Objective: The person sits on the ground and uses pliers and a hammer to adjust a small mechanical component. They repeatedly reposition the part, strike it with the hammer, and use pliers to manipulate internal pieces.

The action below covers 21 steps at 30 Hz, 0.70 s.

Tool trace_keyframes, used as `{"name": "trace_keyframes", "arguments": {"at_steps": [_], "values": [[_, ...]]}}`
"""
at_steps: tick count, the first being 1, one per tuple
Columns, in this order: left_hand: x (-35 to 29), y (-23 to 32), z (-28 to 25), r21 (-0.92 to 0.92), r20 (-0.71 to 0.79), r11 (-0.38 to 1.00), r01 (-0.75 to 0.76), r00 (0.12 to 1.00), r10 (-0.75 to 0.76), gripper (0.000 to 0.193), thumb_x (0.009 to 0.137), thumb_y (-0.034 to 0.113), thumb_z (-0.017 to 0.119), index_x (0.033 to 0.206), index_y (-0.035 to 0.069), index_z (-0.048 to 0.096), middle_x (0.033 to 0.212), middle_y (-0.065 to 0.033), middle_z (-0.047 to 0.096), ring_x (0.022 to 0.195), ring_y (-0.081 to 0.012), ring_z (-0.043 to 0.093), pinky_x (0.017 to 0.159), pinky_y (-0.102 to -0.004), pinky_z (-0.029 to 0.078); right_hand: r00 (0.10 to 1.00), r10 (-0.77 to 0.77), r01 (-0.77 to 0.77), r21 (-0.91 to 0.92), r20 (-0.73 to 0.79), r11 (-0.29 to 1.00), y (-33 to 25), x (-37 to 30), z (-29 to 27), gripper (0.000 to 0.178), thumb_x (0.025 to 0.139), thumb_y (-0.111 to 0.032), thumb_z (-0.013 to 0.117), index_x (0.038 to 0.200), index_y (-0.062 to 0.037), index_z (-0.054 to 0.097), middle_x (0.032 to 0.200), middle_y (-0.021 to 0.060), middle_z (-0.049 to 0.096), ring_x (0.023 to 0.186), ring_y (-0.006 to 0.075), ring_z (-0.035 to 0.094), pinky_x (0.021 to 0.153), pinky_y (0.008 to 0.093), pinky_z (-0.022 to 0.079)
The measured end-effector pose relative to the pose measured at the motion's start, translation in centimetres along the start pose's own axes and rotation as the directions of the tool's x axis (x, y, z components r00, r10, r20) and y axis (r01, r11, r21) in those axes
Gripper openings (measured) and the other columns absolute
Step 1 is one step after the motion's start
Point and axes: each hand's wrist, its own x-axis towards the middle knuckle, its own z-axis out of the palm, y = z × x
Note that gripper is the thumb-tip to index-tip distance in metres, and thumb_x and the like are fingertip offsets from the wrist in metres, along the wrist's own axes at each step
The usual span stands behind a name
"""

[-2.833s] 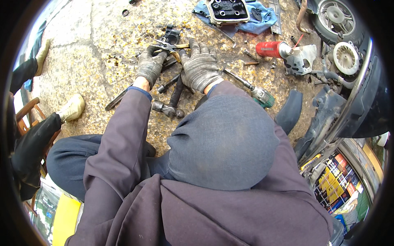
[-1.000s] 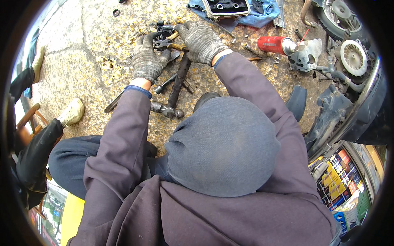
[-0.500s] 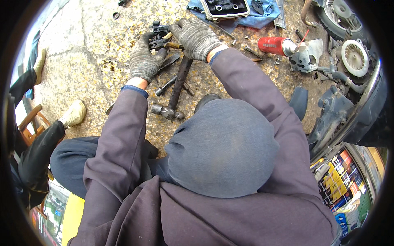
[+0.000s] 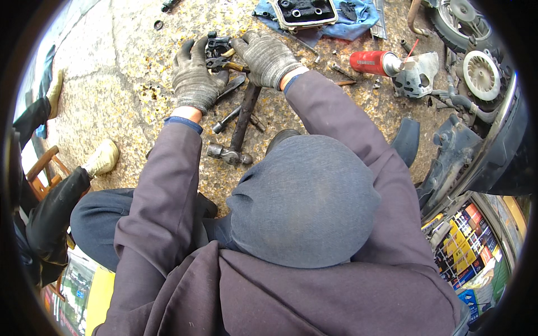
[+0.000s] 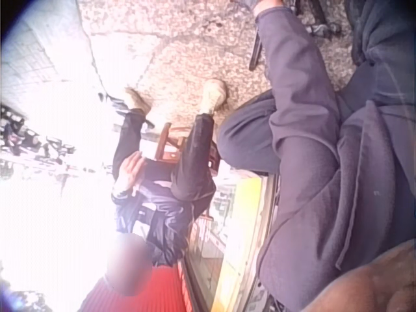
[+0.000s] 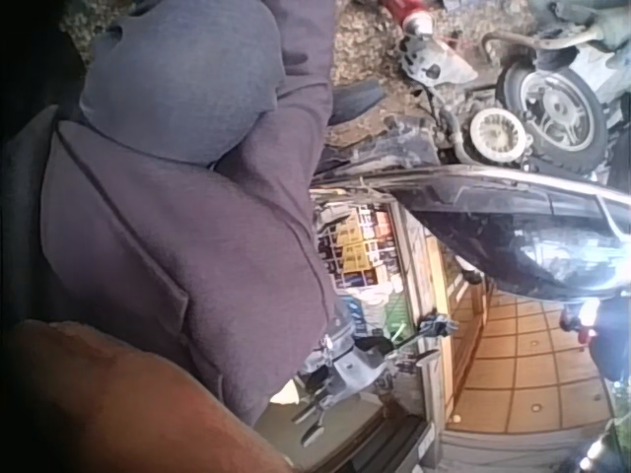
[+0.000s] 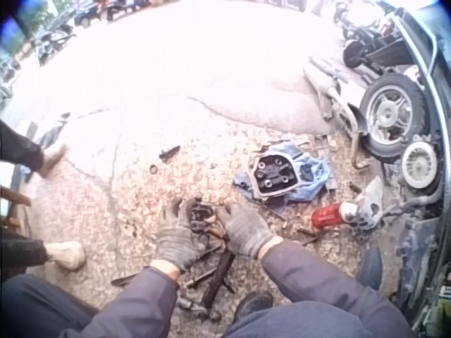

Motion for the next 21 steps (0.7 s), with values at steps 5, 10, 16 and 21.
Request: {"name": "trace_keyframes", "arguments": {"at_steps": [5,10,16,21], "values": [[2.7,0.4,-0.1,0.122,0.040,0.955,-0.272,0.962,0.269,0.089,0.064,0.037,0.083,0.144,0.024,0.045,0.148,-0.0079,0.045,0.137,-0.0366,0.039,0.112,-0.0538,0.036,0.988,-0.091,0.092,-0.002,-0.123,0.996,0.3,2.4,0.5,0.061,0.072,-0.010,0.076,0.128,-0.0013,0.054,0.123,0.0178,0.059,0.117,0.0343,0.058,0.100,0.0430,0.048],[5.2,-0.2,-0.3,0.215,0.198,0.884,-0.414,0.905,0.376,0.090,0.066,0.043,0.082,0.144,0.018,0.044,0.141,-0.0109,0.051,0.137,-0.0337,0.042,0.113,-0.0530,0.033,0.985,-0.103,0.109,0.038,-0.141,0.993,0.8,3.1,1.2,0.061,0.073,-0.009,0.075,0.129,0.0016,0.053,0.125,0.0197,0.059,0.119,0.0349,0.057,0.101,0.0428,0.047],[6.0,0.0,-0.8,0.317,0.352,0.814,-0.487,0.857,0.376,0.079,0.069,0.049,0.081,0.135,0.015,0.054,0.126,-0.0125,0.058,0.122,-0.0331,0.053,0.103,-0.0490,0.043,0.969,0.012,0.031,0.170,-0.248,0.985,1.2,2.7,1.6,0.081,0.067,-0.016,0.083,0.138,-0.0025,0.047,0.125,0.0176,0.058,0.121,0.0324,0.055,0.106,0.0402,0.045],[5.6,-0.7,-0.5,0.212,0.281,0.930,-0.300,0.930,0.236,0.070,0.070,0.045,0.083,0.129,0.014,0.062,0.125,-0.0159,0.058,0.115,-0.0354,0.057,0.096,-0.0474,0.050,0.920,0.342,-0.238,0.424,-0.189,0.874,0.9,1.0,1.8,0.086,0.075,-0.029,0.085,0.143,-0.0019,0.042,0.131,0.0232,0.057,0.124,0.0351,0.056,0.106,0.0410,0.046]]}}
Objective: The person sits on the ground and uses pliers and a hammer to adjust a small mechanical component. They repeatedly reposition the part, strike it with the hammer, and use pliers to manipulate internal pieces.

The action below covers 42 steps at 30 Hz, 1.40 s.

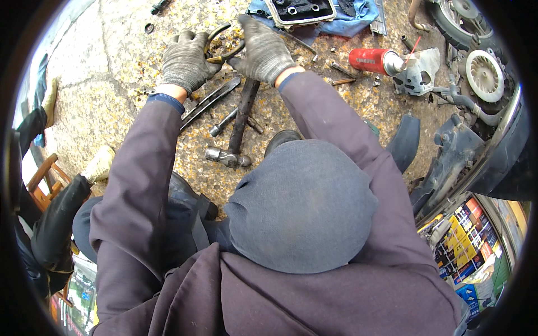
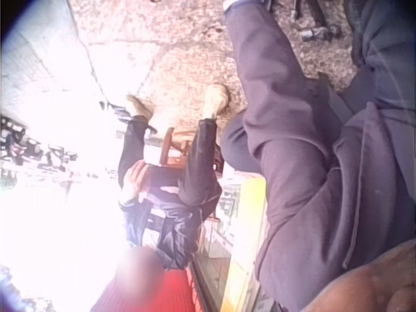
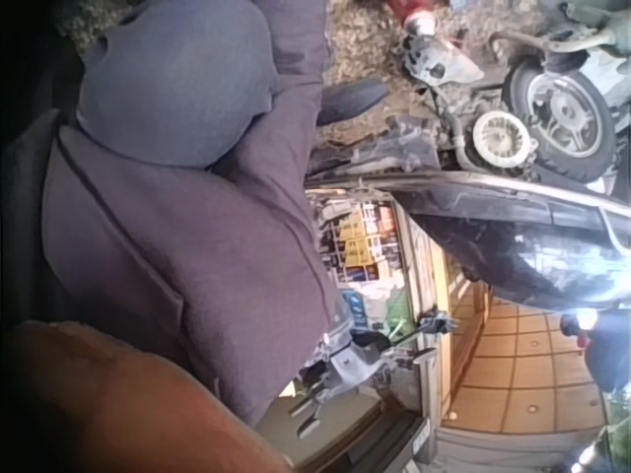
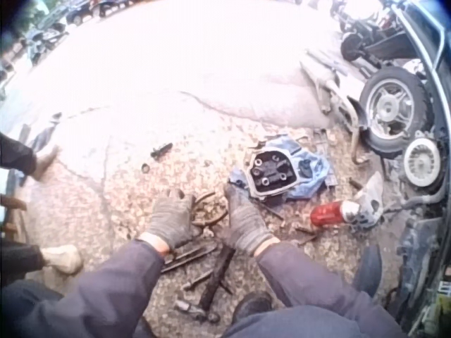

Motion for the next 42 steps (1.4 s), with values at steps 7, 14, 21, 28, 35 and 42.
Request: {"name": "trace_keyframes", "arguments": {"at_steps": [7,14,21,28,35,42], "values": [[-0.5,-1.5,1.3,0.039,-0.022,0.981,0.189,0.982,-0.188,0.067,0.073,0.047,0.080,0.127,0.012,0.060,0.119,-0.0200,0.062,0.108,-0.0363,0.061,0.095,-0.0470,0.050,0.793,-0.231,0.455,-0.296,0.564,0.840,-5.3,-3.9,2.3,0.029,0.091,-0.023,0.061,0.116,-0.0108,0.066,0.113,0.0133,0.066,0.115,0.0281,0.062,0.097,0.0463,0.048],[-1.0,-2.2,0.2,0.020,0.028,0.954,0.298,0.954,-0.298,0.069,0.075,0.051,0.077,0.126,0.007,0.059,0.119,-0.0206,0.063,0.114,-0.0338,0.060,0.100,-0.0464,0.045,0.707,-0.284,0.514,-0.196,0.647,0.835,-6.2,-2.8,5.5,0.037,0.084,-0.018,0.067,0.121,-0.0154,0.066,0.115,0.0127,0.066,0.111,0.0306,0.063,0.089,0.0437,0.053],[-1.2,-5.1,-0.4,-0.046,0.111,0.887,0.460,0.884,-0.454,0.070,0.075,0.053,0.077,0.128,0.009,0.059,0.120,-0.0202,0.064,0.115,-0.0333,0.061,0.101,-0.0474,0.045,0.572,-0.167,0.379,-0.078,0.803,0.922,-7.3,-3.5,1.9,0.040,0.080,-0.014,0.070,0.120,-0.0109,0.065,0.102,0.0155,0.072,0.100,0.0325,0.070,0.080,0.0458,0.057],[-1.5,-5.4,-0.4,-0.039,0.068,0.915,0.402,0.914,-0.399,0.068,0.076,0.050,0.076,0.128,0.009,0.058,0.118,-0.0221,0.064,0.113,-0.0353,0.062,0.098,-0.0472,0.046,0.726,0.080,0.074,-0.192,0.684,0.979,-1.5,-8.8,-7.0,0.019,0.077,-0.011,0.063,0.095,-0.0074,0.066,0.086,0.0157,0.070,0.087,0.0352,0.069,0.078,0.0469,0.054],[-1.1,-5.8,0.4,-0.029,-0.049,0.918,0.396,0.917,-0.397,0.067,0.078,0.050,0.074,0.128,0.007,0.058,0.104,-0.0214,0.070,0.101,-0.0354,0.068,0.093,-0.0466,0.050,0.913,0.301,-0.310,-0.011,0.275,0.951,4.1,-18.5,-11.7,0.011,0.079,-0.007,0.068,0.088,-0.0041,0.064,0.069,0.0084,0.065,0.060,0.0201,0.062,0.061,0.0371,0.052],[-0.9,-5.4,-0.1,-0.060,0.032,0.914,0.402,0.916,-0.400,0.069,0.077,0.046,0.078,0.131,0.009,0.055,0.106,-0.0214,0.071,0.101,-0.0356,0.068,0.091,-0.0468,0.051,0.964,0.267,-0.264,0.200,0.012,0.944,1.6,-16.2,-6.9,0.016,0.085,-0.008,0.068,0.102,-0.0087,0.067,0.074,0.0084,0.065,0.064,0.0180,0.064,0.055,0.0361,0.052]]}}
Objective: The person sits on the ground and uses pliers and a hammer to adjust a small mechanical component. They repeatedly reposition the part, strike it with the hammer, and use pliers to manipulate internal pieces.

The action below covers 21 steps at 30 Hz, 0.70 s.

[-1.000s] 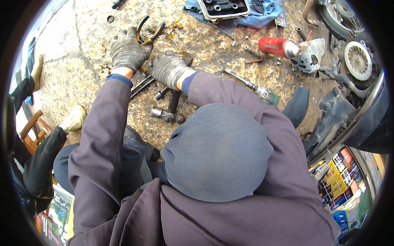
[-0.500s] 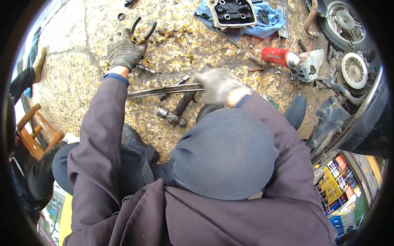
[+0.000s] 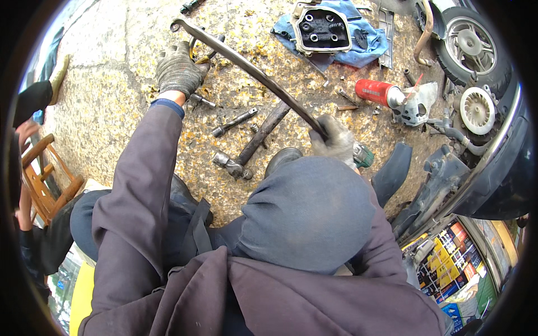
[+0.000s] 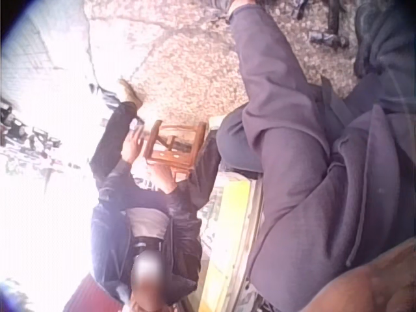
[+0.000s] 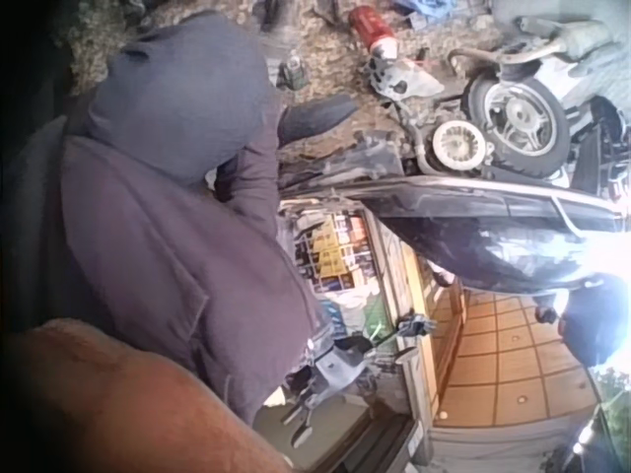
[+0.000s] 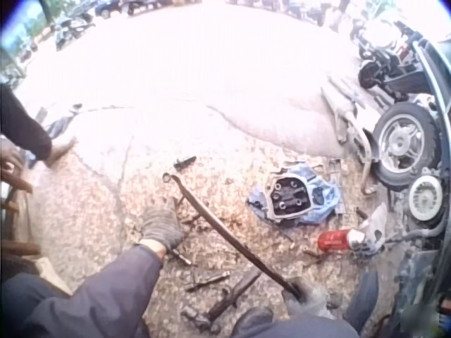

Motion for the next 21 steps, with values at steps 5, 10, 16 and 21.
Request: {"name": "trace_keyframes", "arguments": {"at_steps": [5,10,16,21], "values": [[-0.1,0.0,0.0,0.038,-0.040,0.999,-0.027,0.999,0.028,0.070,0.076,0.047,0.078,0.131,0.011,0.056,0.103,-0.0193,0.072,0.099,-0.0339,0.069,0.090,-0.0467,0.051,0.976,-0.215,0.198,-0.299,-0.025,0.933,-1.5,4.9,4.4,0.014,0.092,-0.016,0.062,0.103,-0.0087,0.062,0.086,0.0197,0.067,0.076,0.0375,0.069,0.070,0.0491,0.055],[0.1,0.0,0.3,0.012,-0.016,1.000,-0.004,1.000,0.004,0.068,0.075,0.045,0.079,0.129,0.010,0.057,0.108,-0.0188,0.071,0.103,-0.0348,0.067,0.095,-0.0469,0.049,0.955,0.034,0.060,-0.306,0.295,0.950,-3.1,6.5,5.0,0.016,0.093,-0.020,0.062,0.104,-0.0085,0.060,0.080,0.0225,0.066,0.079,0.0409,0.067,0.072,0.0519,0.053],[0.1,-0.2,0.7,0.047,-0.016,0.999,-0.008,1.000,0.009,0.068,0.076,0.046,0.077,0.130,0.010,0.056,0.102,-0.0191,0.072,0.098,-0.0355,0.069,0.093,-0.0472,0.050,0.941,-0.317,0.329,0.096,-0.121,0.939,-5.4,7.6,3.1,0.015,0.093,-0.017,0.066,0.100,-0.0051,0.062,0.068,0.0161,0.062,0.060,0.0333,0.065,0.055,0.0406,0.049],[-0.1,0.2,-0.2,0.022,0.006,1.000,-0.023,1.000,0.023,0.068,0.077,0.044,0.076,0.131,0.010,0.056,0.107,-0.0225,0.070,0.103,-0.0362,0.067,0.093,-0.0467,0.050,0.969,0.021,0.044,-0.259,0.244,0.965,-4.7,8.4,5.1,0.018,0.097,-0.019,0.058,0.109,-0.0059,0.058,0.079,0.0191,0.066,0.076,0.0305,0.070,0.066,0.0443,0.055]]}}
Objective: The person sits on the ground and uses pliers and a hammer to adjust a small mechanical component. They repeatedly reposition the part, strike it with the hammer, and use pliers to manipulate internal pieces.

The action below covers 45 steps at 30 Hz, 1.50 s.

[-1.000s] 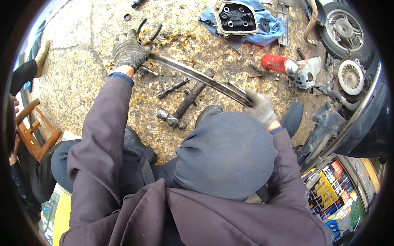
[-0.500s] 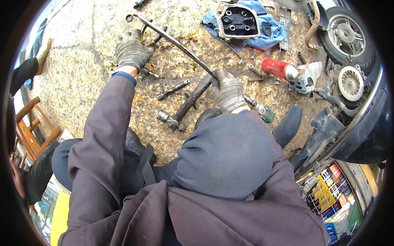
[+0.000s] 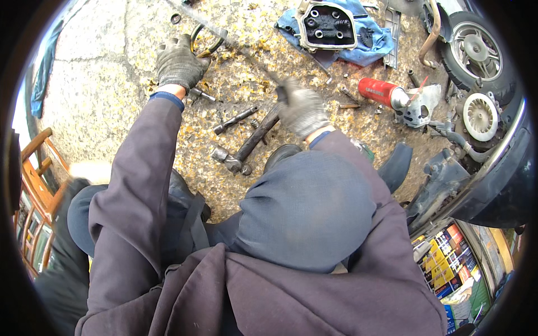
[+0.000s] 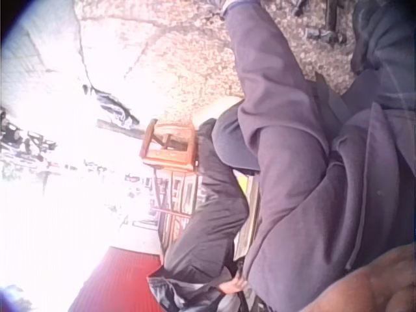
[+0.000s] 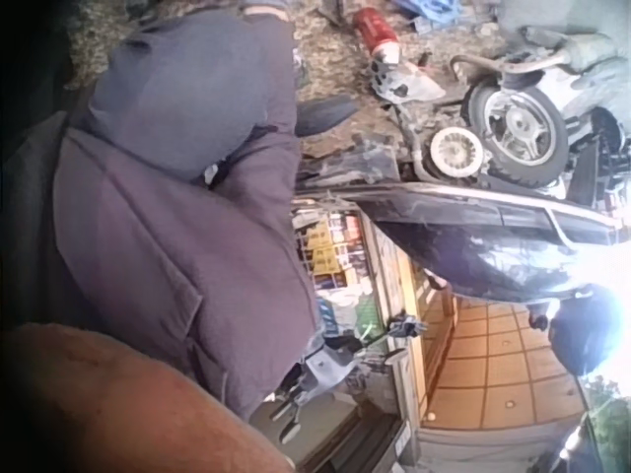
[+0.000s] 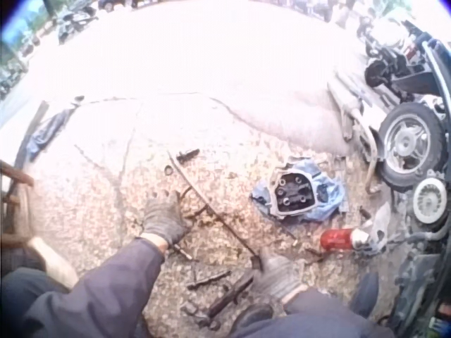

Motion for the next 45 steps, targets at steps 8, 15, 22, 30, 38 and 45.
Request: {"name": "trace_keyframes", "arguments": {"at_steps": [8,15,22,30,38,45], "values": [[-0.4,0.0,-0.9,0.027,0.128,0.998,0.051,0.990,-0.054,0.064,0.078,0.039,0.075,0.130,0.006,0.056,0.126,-0.0226,0.061,0.122,-0.0314,0.057,0.106,-0.0473,0.041,0.835,-0.280,0.436,0.258,-0.474,0.862,-0.7,2.0,-1.8,0.018,0.097,-0.024,0.058,0.094,-0.0064,0.059,0.065,0.0149,0.061,0.056,0.0316,0.063,0.052,0.0418,0.050],[-0.2,0.1,-0.2,0.060,0.038,0.998,-0.033,0.999,0.031,0.067,0.077,0.042,0.078,0.130,0.006,0.057,0.127,-0.0235,0.058,0.122,-0.0365,0.054,0.109,-0.0471,0.039,0.990,0.085,-0.074,-0.095,0.112,0.993,-1.2,1.7,0.8,0.030,0.099,-0.037,0.055,0.104,-0.0078,0.063,0.086,0.0223,0.069,0.086,0.0399,0.069,0.076,0.0494,0.053],[-0.4,-1.0,0.0,0.093,0.071,0.994,-0.049,0.997,0.043,0.068,0.078,0.042,0.077,0.131,0.005,0.056,0.128,-0.0205,0.059,0.119,-0.0322,0.057,0.109,-0.0473,0.038,0.835,-0.265,0.475,0.387,-0.483,0.790,-2.8,1.4,-2.4,0.021,0.098,-0.025,0.060,0.093,-0.0052,0.063,0.058,0.0112,0.058,0.050,0.0237,0.060,0.047,0.0368,0.047],[-1.6,-3.3,2.0,-0.106,-0.137,0.993,0.055,0.988,-0.070,0.063,0.073,0.039,0.080,0.124,0.006,0.061,0.119,-0.0198,0.059,0.112,-0.0394,0.058,0.097,-0.0481,0.047,0.918,-0.269,0.342,0.238,-0.292,0.909,-1.7,1.0,-0.7,0.023,0.097,-0.030,0.061,0.094,-0.0070,0.061,0.074,0.0189,0.066,0.068,0.0380,0.066,0.059,0.0474,0.051],[-1.3,-3.4,1.8,-0.119,-0.019,0.987,0.112,0.993,-0.115,0.071,0.072,0.042,0.081,0.130,0.008,0.057,0.123,-0.0225,0.058,0.109,-0.0402,0.062,0.093,-0.0477,0.051,0.976,-0.216,0.216,0.019,-0.027,0.976,-4.1,3.1,0.2,0.021,0.100,-0.030,0.056,0.097,-0.0091,0.060,0.073,0.0185,0.066,0.069,0.0377,0.068,0.060,0.0498,0.053],[-1.4,-3.3,1.4,-0.081,-0.033,0.993,0.090,0.995,-0.093,0.064,0.074,0.041,0.079,0.125,0.008,0.057,0.119,-0.0198,0.062,0.115,-0.0358,0.059,0.098,-0.0487,0.044,0.969,-0.240,0.244,0.078,-0.061,0.967,-3.5,2.8,0.9,0.026,0.100,-0.032,0.055,0.100,-0.0068,0.062,0.074,0.0185,0.066,0.071,0.0331,0.069,0.064,0.0446,0.054]]}}
